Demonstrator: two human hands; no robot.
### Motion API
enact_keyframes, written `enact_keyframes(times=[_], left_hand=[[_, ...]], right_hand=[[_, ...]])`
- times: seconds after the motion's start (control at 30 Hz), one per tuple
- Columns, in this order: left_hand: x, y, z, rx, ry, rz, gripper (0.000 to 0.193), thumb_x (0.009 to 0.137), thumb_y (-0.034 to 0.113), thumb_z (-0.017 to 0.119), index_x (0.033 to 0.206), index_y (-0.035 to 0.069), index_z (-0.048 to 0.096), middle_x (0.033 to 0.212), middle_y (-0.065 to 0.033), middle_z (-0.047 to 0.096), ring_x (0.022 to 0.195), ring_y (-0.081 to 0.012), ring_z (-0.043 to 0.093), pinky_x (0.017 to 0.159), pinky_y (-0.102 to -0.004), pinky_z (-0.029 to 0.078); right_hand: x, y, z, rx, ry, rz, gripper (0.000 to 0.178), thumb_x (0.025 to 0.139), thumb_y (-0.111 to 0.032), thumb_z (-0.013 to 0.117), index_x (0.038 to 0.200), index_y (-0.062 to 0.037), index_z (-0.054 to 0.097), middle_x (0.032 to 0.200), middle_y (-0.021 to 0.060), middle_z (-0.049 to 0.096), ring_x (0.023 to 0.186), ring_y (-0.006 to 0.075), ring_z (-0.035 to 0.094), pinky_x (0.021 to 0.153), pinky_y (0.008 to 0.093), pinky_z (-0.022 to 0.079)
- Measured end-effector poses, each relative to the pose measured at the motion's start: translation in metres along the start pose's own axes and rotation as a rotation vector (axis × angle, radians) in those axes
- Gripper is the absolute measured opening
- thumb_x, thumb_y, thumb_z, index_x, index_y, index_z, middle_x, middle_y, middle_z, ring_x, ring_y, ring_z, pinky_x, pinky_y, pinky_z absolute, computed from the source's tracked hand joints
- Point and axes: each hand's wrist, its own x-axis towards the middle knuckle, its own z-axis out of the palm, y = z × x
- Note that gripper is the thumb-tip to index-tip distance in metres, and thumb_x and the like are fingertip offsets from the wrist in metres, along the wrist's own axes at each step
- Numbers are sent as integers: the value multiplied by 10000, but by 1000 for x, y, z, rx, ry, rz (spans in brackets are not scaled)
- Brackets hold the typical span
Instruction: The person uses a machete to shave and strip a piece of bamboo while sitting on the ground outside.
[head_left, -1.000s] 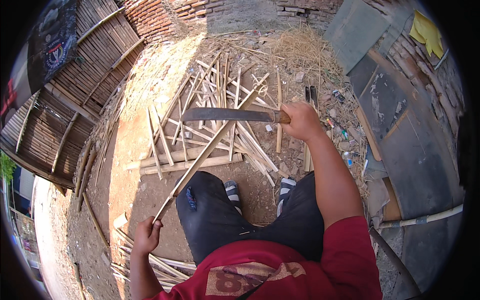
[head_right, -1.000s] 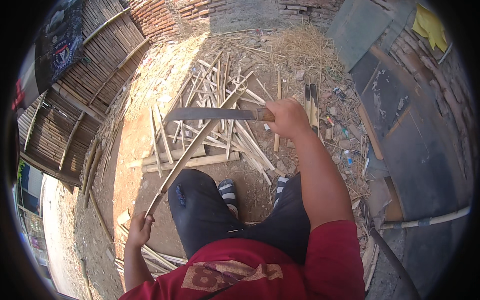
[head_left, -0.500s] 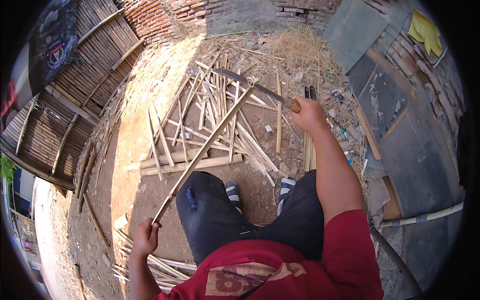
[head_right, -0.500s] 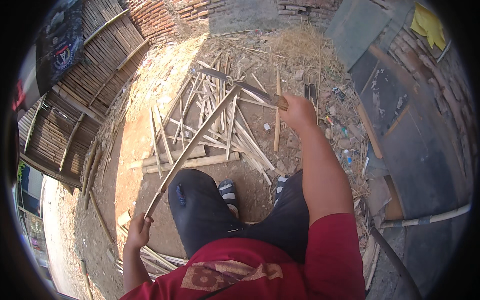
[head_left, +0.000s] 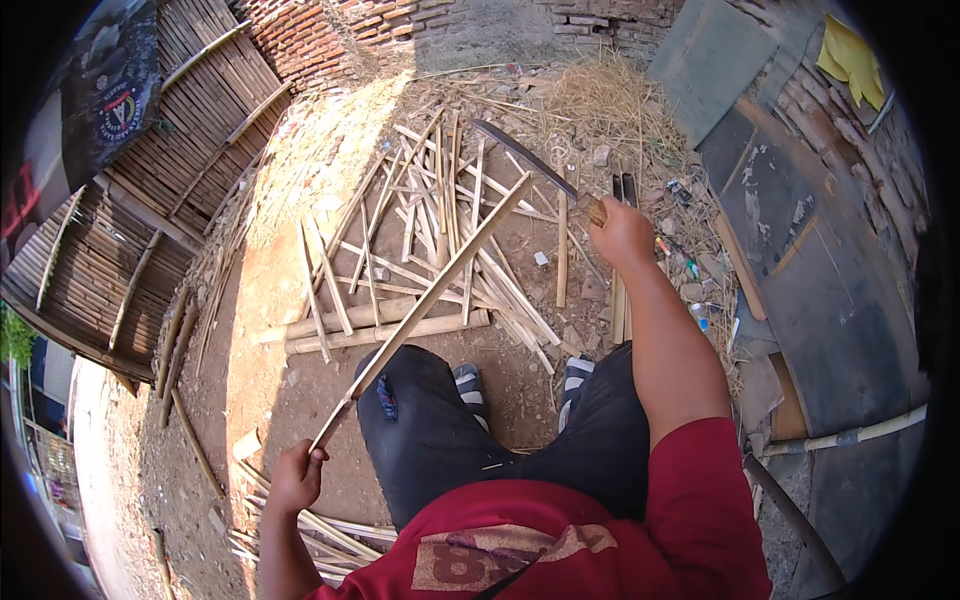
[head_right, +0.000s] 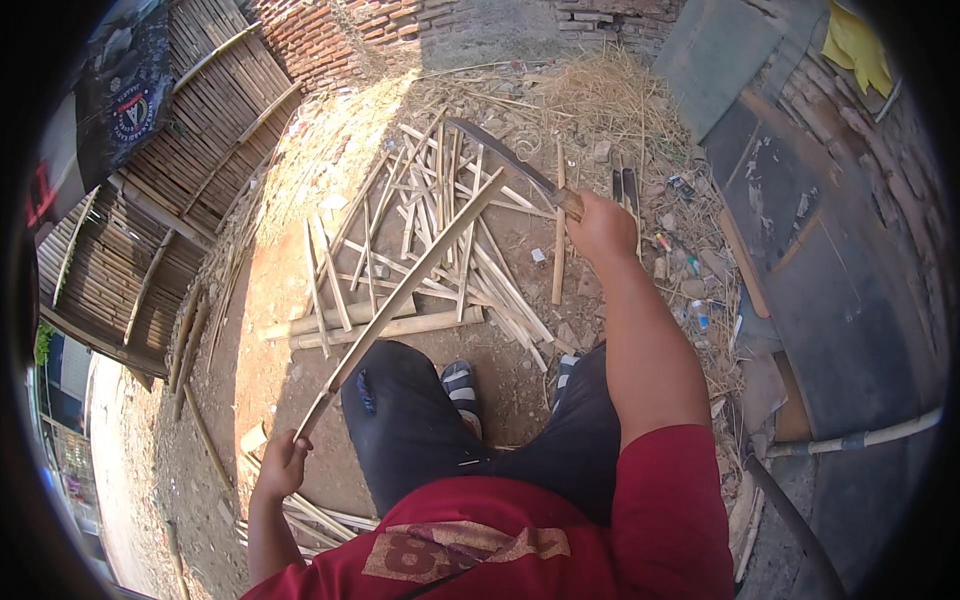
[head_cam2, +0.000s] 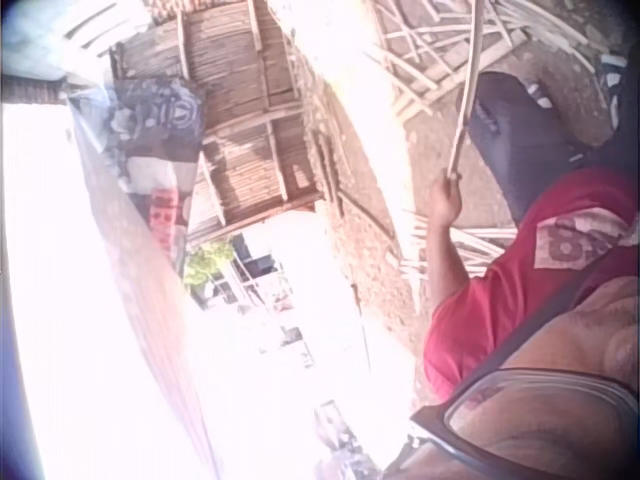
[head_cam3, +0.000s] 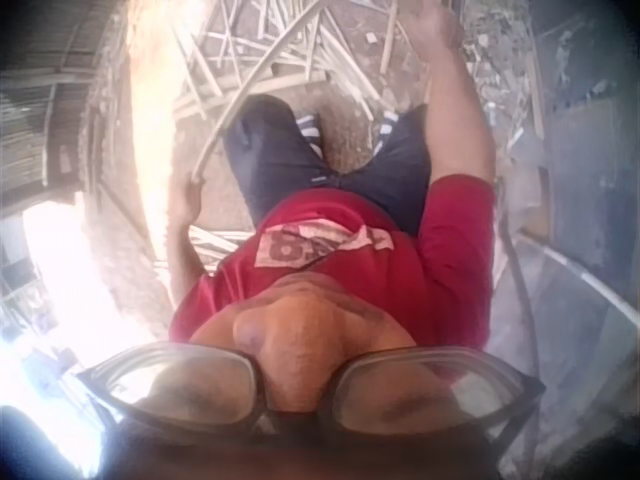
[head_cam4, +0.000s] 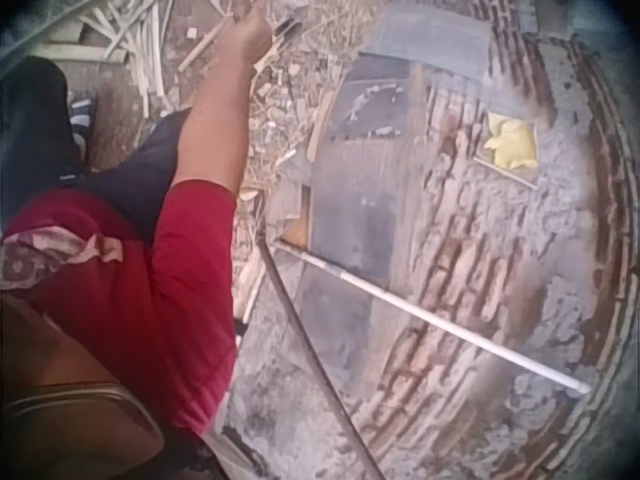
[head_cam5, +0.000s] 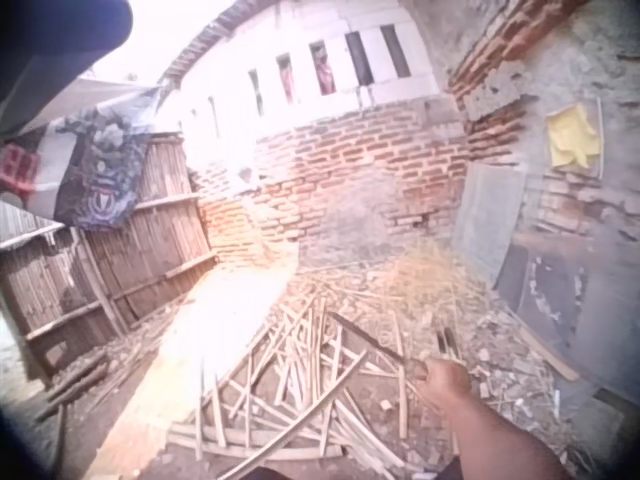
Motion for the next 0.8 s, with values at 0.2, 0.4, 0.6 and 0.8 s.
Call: enact_keyframes(times=[0.2,0.4,0.6,0.8], left_hand=[[7,10,13,15,56,-38,276,1051,240,554,950,12,672,725,-174,631,678,-318,636,651,-413,483],[32,46,40,-157,50,36,296,1076,261,534,967,16,660,740,-136,623,688,-252,603,672,-387,485],[53,88,51,-395,8,69,319,1092,297,527,986,21,648,759,-70,601,719,-147,544,683,-349,471],[67,105,54,-351,5,48,334,1093,312,519,986,24,649,747,-61,594,710,-146,541,670,-349,465]], right_hand=[[-10,-4,5,188,97,-211,297,768,-251,779,994,-85,683,900,168,722,886,384,700,759,507,542],[-46,-67,-16,239,35,-764,277,698,-225,798,849,-92,608,779,109,669,787,343,675,737,477,513],[-57,-85,-9,257,1,-987,245,677,-214,775,825,-104,613,716,87,621,723,322,644,703,431,479],[-32,-54,-15,242,15,-674,261,686,-213,792,838,-85,624,748,119,642,750,356,655,709,463,499]])
